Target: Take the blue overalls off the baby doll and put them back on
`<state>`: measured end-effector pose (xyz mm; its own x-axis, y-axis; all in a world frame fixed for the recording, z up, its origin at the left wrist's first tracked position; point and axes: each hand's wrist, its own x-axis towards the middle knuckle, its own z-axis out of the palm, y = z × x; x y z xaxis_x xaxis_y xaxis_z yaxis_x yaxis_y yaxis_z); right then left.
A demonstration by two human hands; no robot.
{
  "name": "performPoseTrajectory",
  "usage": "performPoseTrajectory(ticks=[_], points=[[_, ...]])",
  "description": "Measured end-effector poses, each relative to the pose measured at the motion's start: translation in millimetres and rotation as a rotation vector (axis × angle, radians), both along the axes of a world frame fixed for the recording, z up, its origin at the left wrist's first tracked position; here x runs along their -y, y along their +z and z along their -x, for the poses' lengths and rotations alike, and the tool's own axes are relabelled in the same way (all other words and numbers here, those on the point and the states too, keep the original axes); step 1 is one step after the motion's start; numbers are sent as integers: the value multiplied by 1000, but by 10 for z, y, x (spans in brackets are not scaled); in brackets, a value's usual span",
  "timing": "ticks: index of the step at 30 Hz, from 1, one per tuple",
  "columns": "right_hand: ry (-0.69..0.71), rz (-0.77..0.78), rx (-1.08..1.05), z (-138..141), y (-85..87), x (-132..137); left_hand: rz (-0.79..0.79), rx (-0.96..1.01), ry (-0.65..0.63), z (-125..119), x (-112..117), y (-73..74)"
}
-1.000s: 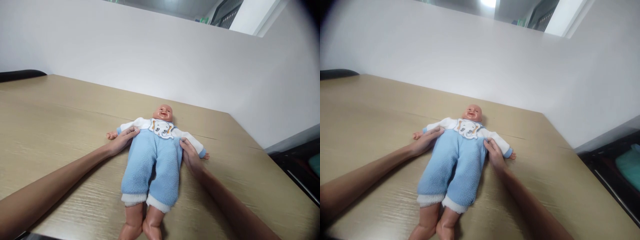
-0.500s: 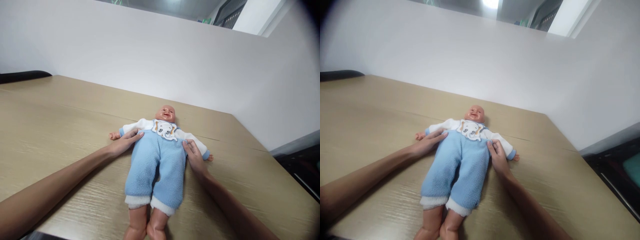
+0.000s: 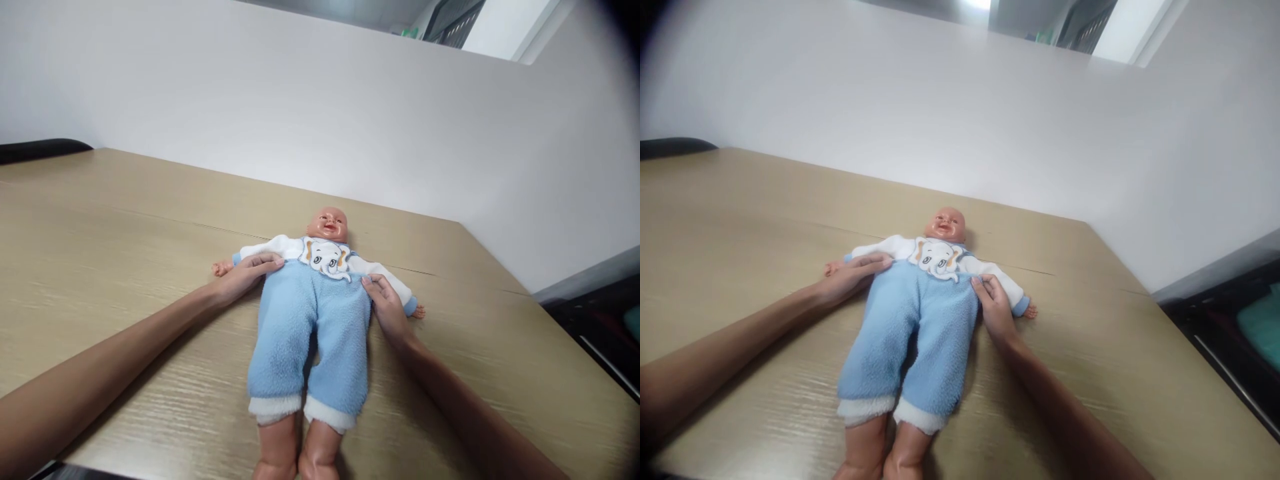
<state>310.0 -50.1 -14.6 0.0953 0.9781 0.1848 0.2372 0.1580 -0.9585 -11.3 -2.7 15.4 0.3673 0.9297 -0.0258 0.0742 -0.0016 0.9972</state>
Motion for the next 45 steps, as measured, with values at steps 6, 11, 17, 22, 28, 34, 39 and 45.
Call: performPoseTrajectory(ticks=[6,11,17,22,28,34,39,45], points=[[-116,-139,357,-109,119,134,-191,-309,47,-26,23,192],[-280,-457,941,-599,145,170,-685,-753,160,15,-34,372],[-162,-336,977,-1143,31,130,-934,-718,88,-442,-31,590],[-266,-258,810,-1065,170,182,-1014,-662,-250,-1178,-149,602],[-257,52,-85,-705,323,244,-895,-790,-543,-1677,-449,534],[-83,138,-475,-675,287,277,-987,-711,-440,-1680,-437,420],[21,122,-648,-734,166,244,-985,-520,-311,-1555,-392,369],[58,105,-358,-691,36,292,-800,-173,-216,-1366,-383,420]])
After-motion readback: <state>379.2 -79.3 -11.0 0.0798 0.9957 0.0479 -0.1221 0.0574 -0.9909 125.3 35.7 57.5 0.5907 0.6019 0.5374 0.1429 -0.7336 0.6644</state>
